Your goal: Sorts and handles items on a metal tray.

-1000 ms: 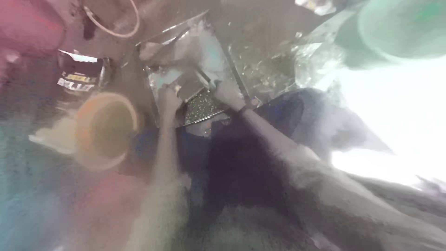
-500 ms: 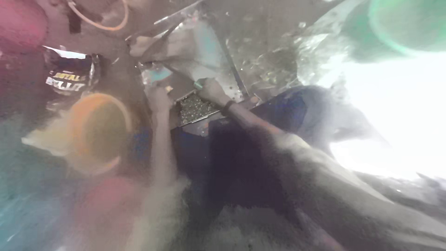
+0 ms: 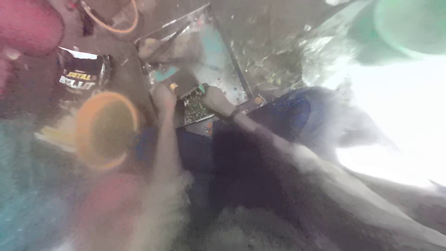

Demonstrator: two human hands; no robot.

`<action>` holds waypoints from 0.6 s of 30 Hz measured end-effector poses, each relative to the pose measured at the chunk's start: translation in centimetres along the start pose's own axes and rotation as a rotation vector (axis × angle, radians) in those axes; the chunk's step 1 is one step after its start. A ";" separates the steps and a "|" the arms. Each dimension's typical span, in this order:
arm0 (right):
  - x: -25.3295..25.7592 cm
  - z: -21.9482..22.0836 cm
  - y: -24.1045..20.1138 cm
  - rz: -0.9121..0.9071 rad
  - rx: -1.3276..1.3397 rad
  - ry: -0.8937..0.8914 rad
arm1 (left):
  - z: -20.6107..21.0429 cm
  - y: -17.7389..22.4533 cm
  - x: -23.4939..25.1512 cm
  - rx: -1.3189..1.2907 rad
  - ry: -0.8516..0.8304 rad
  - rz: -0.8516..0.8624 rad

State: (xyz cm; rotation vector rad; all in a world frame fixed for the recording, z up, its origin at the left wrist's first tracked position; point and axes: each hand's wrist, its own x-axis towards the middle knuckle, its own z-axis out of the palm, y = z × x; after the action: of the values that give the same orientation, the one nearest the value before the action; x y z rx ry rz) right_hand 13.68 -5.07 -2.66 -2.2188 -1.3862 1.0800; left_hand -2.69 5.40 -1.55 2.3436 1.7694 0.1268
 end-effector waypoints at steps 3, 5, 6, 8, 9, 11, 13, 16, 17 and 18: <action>-1.3 1.1 0.2 -0.071 -0.059 -0.012 | 0.4 0.7 0.5 -0.029 0.046 0.005; -2.2 1.8 0.4 -0.098 -0.088 0.033 | 0.5 0.9 0.7 -0.046 0.042 0.004; -2.2 1.9 0.2 -0.071 -0.137 0.003 | 0.5 0.9 0.6 -0.044 0.031 0.002; -2.6 2.5 0.4 -0.066 -0.158 0.023 | 0.7 0.7 0.6 -0.015 0.020 0.012; -3.2 2.6 0.6 -0.092 -0.133 0.080 | 0.7 0.8 0.8 -0.014 0.009 0.012; -5.7 0.3 -1.5 -0.038 -0.132 0.004 | 0.4 1.0 1.0 -0.022 -0.006 -0.005; -8.4 -2.5 -4.4 0.056 -0.127 -0.140 | 0.3 1.1 0.9 -0.015 -0.002 -0.005; -5.2 0.1 -3.1 0.028 -0.236 -0.094 | 0.4 1.3 1.2 0.044 0.003 -0.008; -4.8 -0.1 -3.2 0.036 -0.259 -0.148 | 0.4 1.3 1.2 0.054 -0.002 -0.016; -5.1 -0.5 -3.5 0.024 -0.273 -0.185 | 0.4 1.3 1.1 0.059 -0.011 -0.023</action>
State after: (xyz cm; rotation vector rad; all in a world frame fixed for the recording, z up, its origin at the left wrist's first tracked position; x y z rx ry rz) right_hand 10.57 -7.79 1.97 -2.3771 -1.6777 1.1927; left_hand -1.11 6.07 -1.70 2.3586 1.8184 0.0598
